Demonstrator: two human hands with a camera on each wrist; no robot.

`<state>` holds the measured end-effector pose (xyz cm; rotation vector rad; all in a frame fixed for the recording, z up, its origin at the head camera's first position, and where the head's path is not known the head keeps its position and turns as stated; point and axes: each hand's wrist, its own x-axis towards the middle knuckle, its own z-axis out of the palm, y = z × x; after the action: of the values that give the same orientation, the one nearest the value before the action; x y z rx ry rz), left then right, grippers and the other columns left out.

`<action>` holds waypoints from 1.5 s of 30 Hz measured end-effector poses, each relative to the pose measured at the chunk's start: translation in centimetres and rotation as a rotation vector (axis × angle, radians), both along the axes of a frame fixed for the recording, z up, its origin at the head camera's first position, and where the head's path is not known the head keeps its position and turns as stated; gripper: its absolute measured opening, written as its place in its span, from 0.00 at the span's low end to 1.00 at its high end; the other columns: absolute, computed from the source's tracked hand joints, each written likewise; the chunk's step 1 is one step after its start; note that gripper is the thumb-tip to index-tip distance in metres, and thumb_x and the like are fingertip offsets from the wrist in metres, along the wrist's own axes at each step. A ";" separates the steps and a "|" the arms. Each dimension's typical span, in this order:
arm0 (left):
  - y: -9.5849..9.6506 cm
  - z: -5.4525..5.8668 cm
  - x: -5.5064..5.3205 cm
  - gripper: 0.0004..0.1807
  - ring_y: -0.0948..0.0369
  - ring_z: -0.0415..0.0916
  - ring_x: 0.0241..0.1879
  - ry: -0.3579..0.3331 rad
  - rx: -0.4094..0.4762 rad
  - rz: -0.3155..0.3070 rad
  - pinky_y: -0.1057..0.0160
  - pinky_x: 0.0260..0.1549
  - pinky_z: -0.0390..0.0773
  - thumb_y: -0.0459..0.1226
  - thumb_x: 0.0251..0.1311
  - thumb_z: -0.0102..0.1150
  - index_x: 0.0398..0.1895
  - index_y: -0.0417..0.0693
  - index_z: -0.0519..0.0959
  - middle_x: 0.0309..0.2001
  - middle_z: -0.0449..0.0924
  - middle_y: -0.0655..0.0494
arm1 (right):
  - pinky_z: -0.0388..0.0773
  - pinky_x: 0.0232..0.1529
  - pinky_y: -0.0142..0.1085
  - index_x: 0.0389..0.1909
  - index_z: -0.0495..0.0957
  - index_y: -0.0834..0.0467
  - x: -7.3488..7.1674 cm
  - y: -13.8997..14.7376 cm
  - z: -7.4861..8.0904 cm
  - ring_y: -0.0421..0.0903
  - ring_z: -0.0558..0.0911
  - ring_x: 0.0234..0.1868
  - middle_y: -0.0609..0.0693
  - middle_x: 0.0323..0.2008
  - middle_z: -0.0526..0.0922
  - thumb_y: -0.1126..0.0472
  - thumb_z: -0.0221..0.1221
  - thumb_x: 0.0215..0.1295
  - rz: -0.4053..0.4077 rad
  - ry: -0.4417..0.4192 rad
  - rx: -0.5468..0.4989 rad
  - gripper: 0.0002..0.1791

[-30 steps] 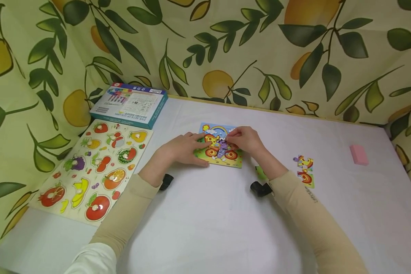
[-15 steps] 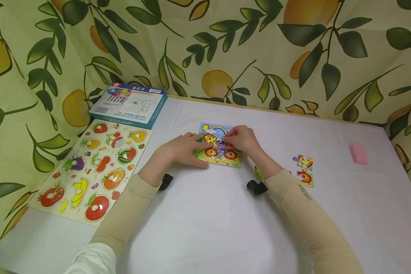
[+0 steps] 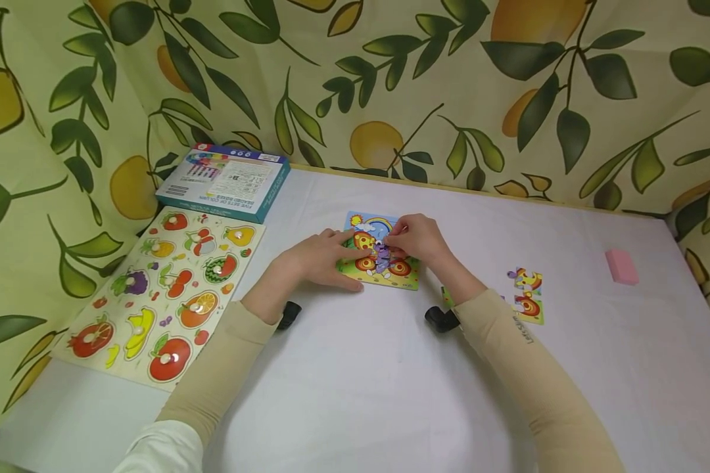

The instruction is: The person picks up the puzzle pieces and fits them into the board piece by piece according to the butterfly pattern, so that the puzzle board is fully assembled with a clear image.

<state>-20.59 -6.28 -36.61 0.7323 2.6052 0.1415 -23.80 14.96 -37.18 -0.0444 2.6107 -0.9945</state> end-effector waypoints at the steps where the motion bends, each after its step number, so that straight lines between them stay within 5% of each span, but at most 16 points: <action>1: 0.0 0.0 0.0 0.40 0.49 0.51 0.71 0.002 0.000 0.000 0.46 0.64 0.62 0.68 0.55 0.56 0.72 0.77 0.60 0.77 0.46 0.53 | 0.77 0.31 0.31 0.38 0.78 0.62 0.0 0.0 0.0 0.44 0.78 0.29 0.54 0.32 0.80 0.56 0.64 0.65 0.008 0.017 0.015 0.13; 21: 0.0 0.1 0.0 0.39 0.49 0.52 0.70 0.011 0.002 -0.011 0.47 0.63 0.63 0.66 0.56 0.56 0.72 0.75 0.62 0.77 0.47 0.52 | 0.74 0.42 0.38 0.50 0.80 0.61 0.5 -0.1 -0.8 0.51 0.75 0.42 0.56 0.41 0.80 0.54 0.68 0.61 0.064 0.119 0.048 0.21; 45: 0.1 0.0 -0.3 0.36 0.48 0.55 0.69 0.062 -0.029 -0.041 0.49 0.61 0.66 0.66 0.58 0.54 0.71 0.76 0.63 0.75 0.52 0.50 | 0.77 0.41 0.43 0.57 0.79 0.63 1.1 0.0 -0.4 0.54 0.77 0.42 0.61 0.45 0.80 0.57 0.66 0.63 0.348 0.316 0.206 0.23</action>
<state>-20.88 -6.16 -36.62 0.7915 2.6427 0.0702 -22.75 14.94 -37.59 -0.6279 2.8330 -0.6356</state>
